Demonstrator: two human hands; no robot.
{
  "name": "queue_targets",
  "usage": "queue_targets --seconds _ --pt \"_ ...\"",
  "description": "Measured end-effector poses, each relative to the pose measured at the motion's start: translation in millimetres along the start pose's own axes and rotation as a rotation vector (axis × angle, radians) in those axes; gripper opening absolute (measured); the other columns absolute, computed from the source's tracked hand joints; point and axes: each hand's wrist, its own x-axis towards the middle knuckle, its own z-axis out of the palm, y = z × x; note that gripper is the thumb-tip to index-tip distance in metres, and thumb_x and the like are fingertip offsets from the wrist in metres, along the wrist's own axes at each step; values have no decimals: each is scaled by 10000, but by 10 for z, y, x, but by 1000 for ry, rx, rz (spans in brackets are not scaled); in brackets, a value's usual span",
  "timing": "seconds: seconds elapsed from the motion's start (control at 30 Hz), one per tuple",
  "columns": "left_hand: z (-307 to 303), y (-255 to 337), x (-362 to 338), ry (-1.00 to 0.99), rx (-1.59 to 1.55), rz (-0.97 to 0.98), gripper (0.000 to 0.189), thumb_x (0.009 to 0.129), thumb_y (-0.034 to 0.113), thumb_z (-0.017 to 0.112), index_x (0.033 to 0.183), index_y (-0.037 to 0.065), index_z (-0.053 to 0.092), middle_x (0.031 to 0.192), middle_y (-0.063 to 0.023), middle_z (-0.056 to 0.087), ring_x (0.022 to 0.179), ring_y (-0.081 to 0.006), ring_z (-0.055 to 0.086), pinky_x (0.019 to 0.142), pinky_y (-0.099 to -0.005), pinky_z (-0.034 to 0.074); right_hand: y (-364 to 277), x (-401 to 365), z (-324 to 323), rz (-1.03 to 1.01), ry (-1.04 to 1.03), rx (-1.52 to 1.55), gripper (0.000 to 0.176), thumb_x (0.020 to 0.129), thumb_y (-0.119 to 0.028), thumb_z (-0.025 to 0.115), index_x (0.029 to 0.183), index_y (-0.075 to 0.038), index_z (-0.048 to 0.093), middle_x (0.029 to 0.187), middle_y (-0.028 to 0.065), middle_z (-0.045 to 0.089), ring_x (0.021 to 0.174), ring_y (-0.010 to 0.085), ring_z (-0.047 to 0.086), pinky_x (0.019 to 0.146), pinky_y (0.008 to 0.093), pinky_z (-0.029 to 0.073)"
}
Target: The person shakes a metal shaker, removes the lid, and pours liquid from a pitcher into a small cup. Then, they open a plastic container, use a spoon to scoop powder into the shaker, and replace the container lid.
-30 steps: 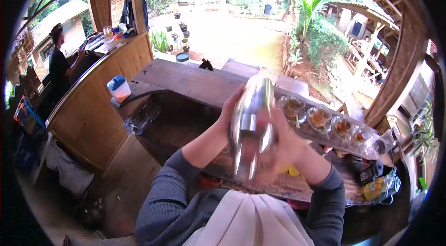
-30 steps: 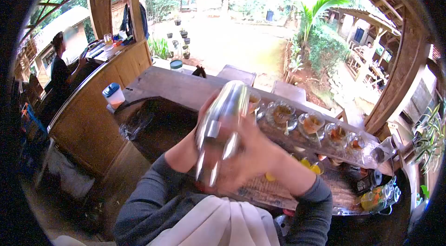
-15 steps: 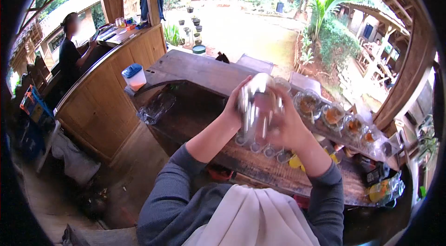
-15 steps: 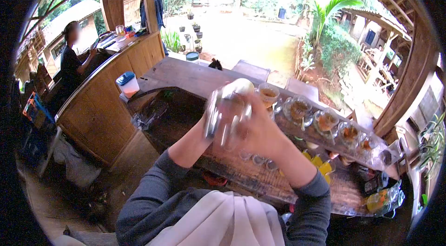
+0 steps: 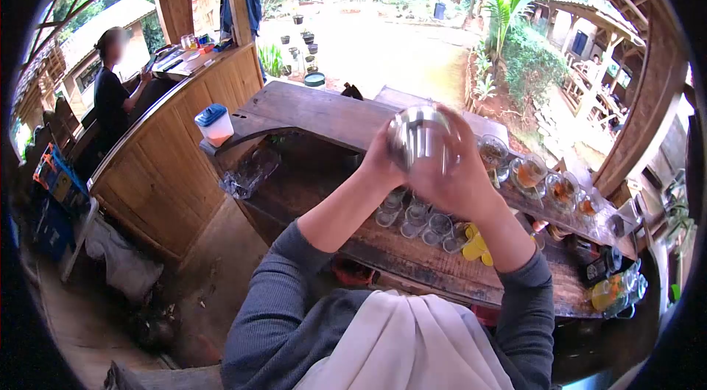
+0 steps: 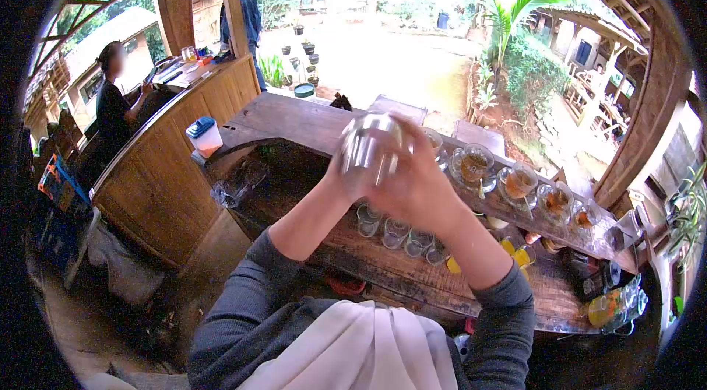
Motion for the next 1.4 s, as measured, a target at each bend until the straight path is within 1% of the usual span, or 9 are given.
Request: queue_targets --seconds 0.1,0.3,0.53,0.73,0.8,0.93,1.1,1.2,1.4 --pt "114 -268 217 331 -122 113 394 982 310 308 1191 59 530 1091 -132 618 964 -272 629 805 -437 551 159 -12 39 470 229 527 663 716 -165 784 1259 -40 425 1335 169 361 1112 285 528 950 386 429" --pt "896 -460 -129 -383 163 188 590 895 511 486 1287 71 471 1183 -152 577 1079 -261 581 904 -454 506 -459 127 -985 -805 279 -202 453 642 -319 782 1070 -269 639 1324 155 449 1278 406 366 1049 573 282" --pt "799 -1124 1151 -382 26 -112 438 968 381 359 1247 74 499 1195 -115 576 1057 -239 581 897 -390 498 430 -496 -1034 367 342 -27 689 695 -173 791 1244 -50 393 1322 231 401 1256 396 397 1009 450 378" --pt "1578 -1388 989 -670 -39 -292 496 973 422 365 1252 34 498 1198 -166 577 1115 -272 568 960 -406 468 -264 -677 -1760 323 328 719 629 759 -126 740 1289 -21 419 1342 192 414 1163 310 488 1010 419 381" --pt "1986 -1538 780 -935 -134 137 486 977 418 408 1239 22 508 1168 -153 597 1088 -231 585 948 -387 471 -238 -693 -2075 -290 139 -319 688 731 -133 760 1304 -19 396 1316 186 433 1164 318 489 982 405 406" --pt "1750 -2022 1678 -613 269 -227 399 990 313 341 1238 61 526 1090 -125 639 1035 -257 612 926 -412 484 236 -875 -2459 93 115 -680 807 674 -147 799 1333 -14 352 1264 173 472 1165 335 490 924 377 457" --pt "1947 -2750 2081 -747 -321 -617 463 965 396 287 1185 98 565 1101 -129 633 1002 -277 616 933 -448 470 360 -1198 -2757 611 371 -214 589 704 -136 786 1209 -39 500 1270 244 443 1217 380 448 955 424 439" --pt "2302 -2616 1641 -796 -266 -720 410 965 370 408 1256 99 506 1173 -126 593 1056 -242 593 950 -379 469 -230 -1438 -2971 -39 78 -393 652 767 -642 568 1133 -106 639 1344 245 405 1248 457 394 1081 502 277" --pt "2587 -3309 2299 -874 64 -588 386 978 373 369 1227 124 527 1113 -114 620 1005 -208 612 895 -386 503 396 -1744 -3582 124 221 -903 637 725 -357 752 1217 -35 508 1311 226 428 1230 412 431 1016 480 383"
